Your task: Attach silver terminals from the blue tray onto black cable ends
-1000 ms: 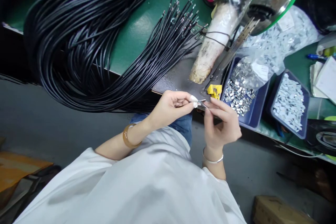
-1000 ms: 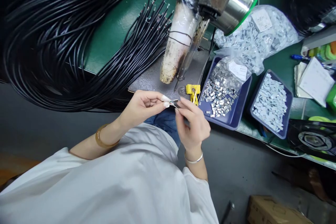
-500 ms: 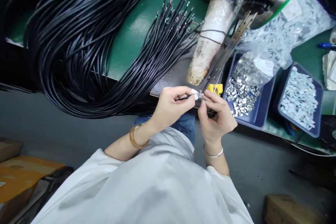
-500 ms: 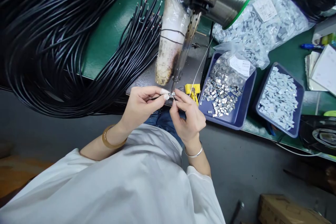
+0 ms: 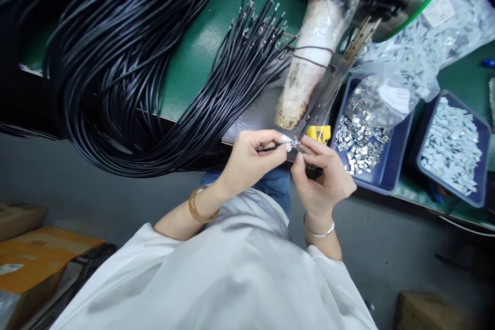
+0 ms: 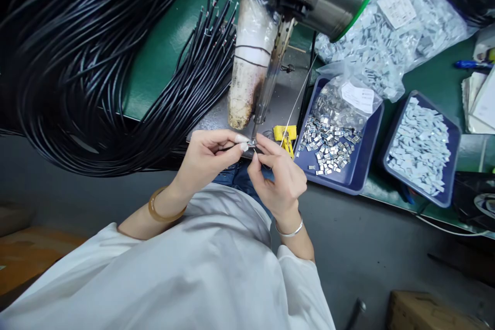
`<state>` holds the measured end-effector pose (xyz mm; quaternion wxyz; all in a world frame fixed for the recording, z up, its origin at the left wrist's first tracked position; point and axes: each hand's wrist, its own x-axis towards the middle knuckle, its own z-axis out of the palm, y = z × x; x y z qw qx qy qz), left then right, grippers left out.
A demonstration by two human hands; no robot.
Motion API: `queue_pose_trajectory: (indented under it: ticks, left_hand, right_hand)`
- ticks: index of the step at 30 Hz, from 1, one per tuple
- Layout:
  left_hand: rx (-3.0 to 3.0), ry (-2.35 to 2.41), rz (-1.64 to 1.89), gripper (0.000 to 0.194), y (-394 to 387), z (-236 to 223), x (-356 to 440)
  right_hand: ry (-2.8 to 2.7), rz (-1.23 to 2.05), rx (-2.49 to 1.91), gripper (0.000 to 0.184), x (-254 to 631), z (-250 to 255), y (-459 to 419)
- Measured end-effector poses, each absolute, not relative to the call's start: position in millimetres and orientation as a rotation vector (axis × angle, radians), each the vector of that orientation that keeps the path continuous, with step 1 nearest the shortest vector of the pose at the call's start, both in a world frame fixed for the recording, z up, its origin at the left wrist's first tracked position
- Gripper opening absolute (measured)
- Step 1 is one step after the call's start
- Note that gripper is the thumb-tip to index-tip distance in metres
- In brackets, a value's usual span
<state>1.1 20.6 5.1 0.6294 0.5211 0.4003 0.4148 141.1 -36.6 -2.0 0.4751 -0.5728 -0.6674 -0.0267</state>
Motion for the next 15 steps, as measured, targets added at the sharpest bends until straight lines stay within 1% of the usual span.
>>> queue_pose_trajectory:
  ticks: [3,9,15]
  left_hand:
    - [1.191,0.888,0.917,0.012,18.9,5.4,-0.8]
    - [1.173,0.849,0.913,0.011,15.6,4.5,0.3]
    - [1.203,0.887,1.001,0.010,19.3,3.9,3.6]
  right_hand:
    - [-1.625,-0.061,-1.396,0.016,142.8,-2.3,-39.7]
    - [-1.601,0.033,-1.427,0.013,145.4,3.2,-41.4]
    - [-1.650,-0.081,-1.392,0.019,144.1,1.6,-35.5]
